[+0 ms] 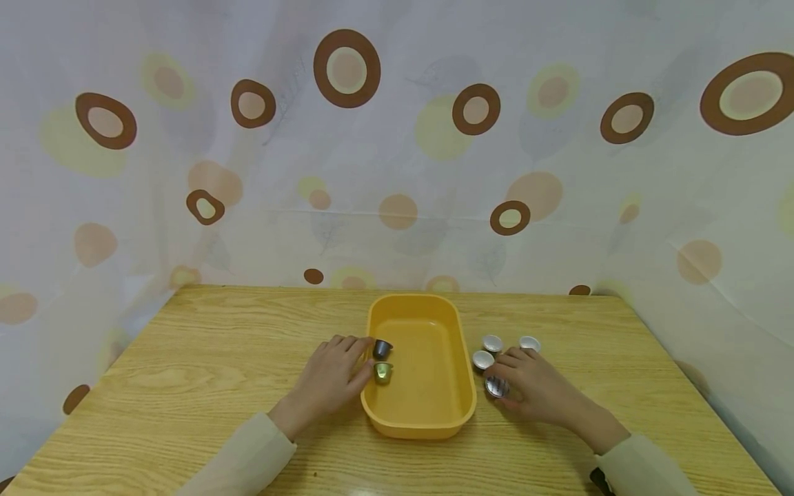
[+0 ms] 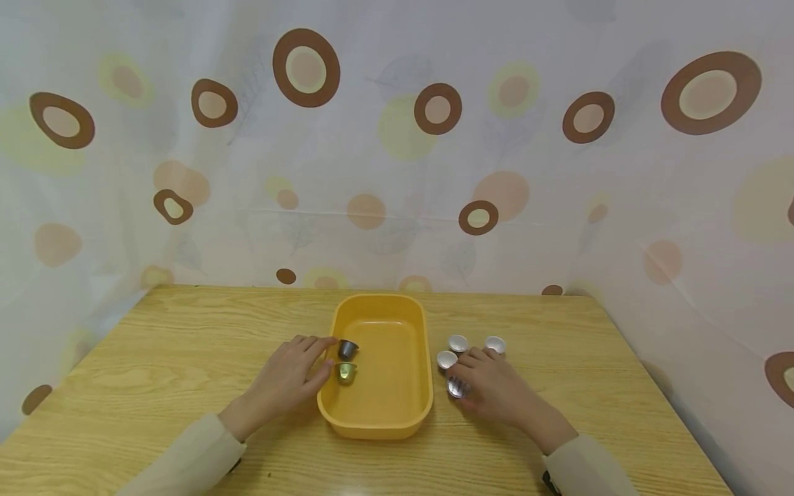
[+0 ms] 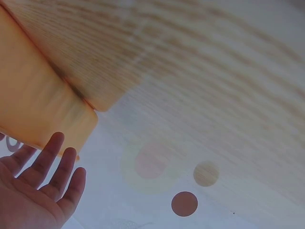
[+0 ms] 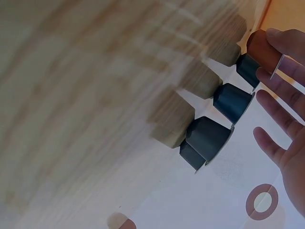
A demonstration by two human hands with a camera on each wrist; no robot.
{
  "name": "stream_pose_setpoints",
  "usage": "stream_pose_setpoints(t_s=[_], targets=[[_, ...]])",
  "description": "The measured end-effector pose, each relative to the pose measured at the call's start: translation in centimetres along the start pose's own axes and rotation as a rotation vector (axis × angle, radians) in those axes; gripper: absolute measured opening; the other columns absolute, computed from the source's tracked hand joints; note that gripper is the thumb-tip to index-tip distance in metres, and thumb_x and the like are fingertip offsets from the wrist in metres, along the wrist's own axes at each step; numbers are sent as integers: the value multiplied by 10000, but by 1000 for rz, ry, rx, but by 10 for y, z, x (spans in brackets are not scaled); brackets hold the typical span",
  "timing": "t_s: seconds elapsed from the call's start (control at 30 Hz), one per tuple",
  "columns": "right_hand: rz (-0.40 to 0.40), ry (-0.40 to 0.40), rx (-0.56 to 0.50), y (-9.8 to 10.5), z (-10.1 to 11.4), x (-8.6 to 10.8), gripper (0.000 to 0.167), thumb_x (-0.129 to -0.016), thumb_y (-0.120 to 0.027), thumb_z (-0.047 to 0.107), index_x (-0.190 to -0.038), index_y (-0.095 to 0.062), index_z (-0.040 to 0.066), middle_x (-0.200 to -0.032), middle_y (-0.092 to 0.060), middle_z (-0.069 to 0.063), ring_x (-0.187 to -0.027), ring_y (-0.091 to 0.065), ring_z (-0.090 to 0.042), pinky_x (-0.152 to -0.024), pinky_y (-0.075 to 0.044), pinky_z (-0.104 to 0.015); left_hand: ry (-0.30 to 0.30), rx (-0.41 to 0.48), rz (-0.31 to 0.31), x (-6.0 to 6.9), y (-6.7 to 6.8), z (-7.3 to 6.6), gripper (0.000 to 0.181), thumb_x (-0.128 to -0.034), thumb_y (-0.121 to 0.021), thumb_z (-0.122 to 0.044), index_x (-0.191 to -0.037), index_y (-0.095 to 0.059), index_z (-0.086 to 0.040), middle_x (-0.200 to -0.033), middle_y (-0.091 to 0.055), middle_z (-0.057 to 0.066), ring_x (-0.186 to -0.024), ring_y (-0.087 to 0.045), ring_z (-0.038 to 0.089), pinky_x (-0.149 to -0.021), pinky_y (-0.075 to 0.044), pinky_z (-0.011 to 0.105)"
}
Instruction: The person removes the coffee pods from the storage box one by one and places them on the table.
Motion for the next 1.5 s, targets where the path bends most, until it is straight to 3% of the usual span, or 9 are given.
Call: stream_pose_setpoints(t_s=[0.87, 1.5], targets=[[7, -13, 11, 5, -2, -2, 402, -607, -819, 245, -962, -647, 169, -981, -635, 34, -974, -555, -206, -826, -441, -470, -1, -8, -11, -1, 1, -1, 370, -916, -484, -329, -1223, -560, -136, -1086, -638, 14, -990, -573, 208, -808, -474, 370], [-55, 8, -25, 22, -3, -15, 317, -684, -762, 245, -970, -658, 155, -972, -637, 44, -919, -552, -138, -794, -443, -409, 2, -12, -2, -1, 0, 1, 373, -920, -469, -349, -1223, -559, -151, -1086, -638, 10, -988, -573, 202, -811, -475, 366]])
Point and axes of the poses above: each hand's wrist, its own x-axis away from the middle knuckle, its own y-axis out of the back of the hand, z = x × y, the point moved 10 cm from there along -x, towards the middle knuckle
